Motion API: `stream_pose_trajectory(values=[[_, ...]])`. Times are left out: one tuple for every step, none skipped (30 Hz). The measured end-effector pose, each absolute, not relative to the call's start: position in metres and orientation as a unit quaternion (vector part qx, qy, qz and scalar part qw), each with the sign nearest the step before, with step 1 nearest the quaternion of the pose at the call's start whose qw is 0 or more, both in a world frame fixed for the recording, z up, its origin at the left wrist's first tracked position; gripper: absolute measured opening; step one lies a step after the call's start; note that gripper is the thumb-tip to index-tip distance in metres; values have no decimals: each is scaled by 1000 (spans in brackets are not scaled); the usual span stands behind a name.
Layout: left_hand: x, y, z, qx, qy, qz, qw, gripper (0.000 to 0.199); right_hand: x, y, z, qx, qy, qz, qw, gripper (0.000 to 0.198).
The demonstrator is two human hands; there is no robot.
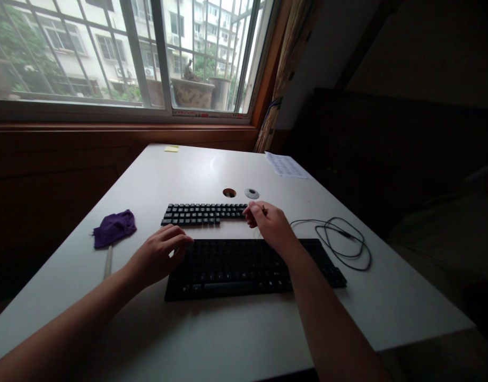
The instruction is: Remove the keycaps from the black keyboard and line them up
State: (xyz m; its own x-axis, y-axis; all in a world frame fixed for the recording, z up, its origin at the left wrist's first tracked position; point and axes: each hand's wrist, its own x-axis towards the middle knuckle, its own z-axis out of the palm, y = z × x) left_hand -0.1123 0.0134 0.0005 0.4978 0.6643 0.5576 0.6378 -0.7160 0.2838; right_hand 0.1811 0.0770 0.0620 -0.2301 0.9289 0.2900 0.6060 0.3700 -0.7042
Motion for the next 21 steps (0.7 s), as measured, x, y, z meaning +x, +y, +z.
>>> stream_pose_trajectory(values=[[-112,13,1,866,375,329,21,20,184,72,67,-508,-750,234,353,48],[-112,13,2,867,374,328,20,20,187,67,71,-507,-753,226,353,49],[-112,13,2,868,374,327,20,20,189,61,74,-510,-756,212,351,50],[-112,13,2,869,373,325,19,20,192,55,75,-517,-756,198,349,51],[-112,13,1,870,373,323,18,19,194,49,75,-522,-755,188,349,51],[-111,13,1,870,373,321,17,19,197,43,73,-527,-753,184,349,52],[-111,13,1,871,373,320,16,19,199,37,71,-532,-748,184,351,53],[-111,13,1,872,373,317,16,18,201,32,67,-535,-744,186,355,54],[-111,13,0,873,373,314,15,18,203,28,62,-540,-738,186,359,55],[-111,13,0,874,372,312,12,18,205,25,58,-543,-735,187,361,56],[-111,13,0,875,372,310,9,18,206,22,54,-543,-734,187,362,56],[-112,13,0,876,371,308,6,18,206,21,50,-542,-734,188,363,57],[-112,13,0,877,371,307,3,18,207,19,47,-540,-735,188,364,57],[-112,13,0,877,371,305,1,18,206,19,44,-535,-737,186,368,57],[-113,13,0,877,372,304,0,19,205,18,42,-530,-740,181,372,57],[-113,13,-1,877,372,302,-1,19,203,18,41,-525,-744,173,374,57],[-114,13,-1,878,373,300,-2,19,201,18,39,-519,-752,164,372,57],[-114,13,-1,878,373,299,-2,19,199,18,38,-512,-761,156,366,57],[-114,13,-2,879,373,297,-3,19,198,19,36,-505,-771,149,357,57],[-114,13,-2,880,373,294,-3,19,196,19,35,-499,-780,145,348,57],[-115,13,-2,881,372,293,-3,19,195,19,33,-495,-786,144,340,57]])
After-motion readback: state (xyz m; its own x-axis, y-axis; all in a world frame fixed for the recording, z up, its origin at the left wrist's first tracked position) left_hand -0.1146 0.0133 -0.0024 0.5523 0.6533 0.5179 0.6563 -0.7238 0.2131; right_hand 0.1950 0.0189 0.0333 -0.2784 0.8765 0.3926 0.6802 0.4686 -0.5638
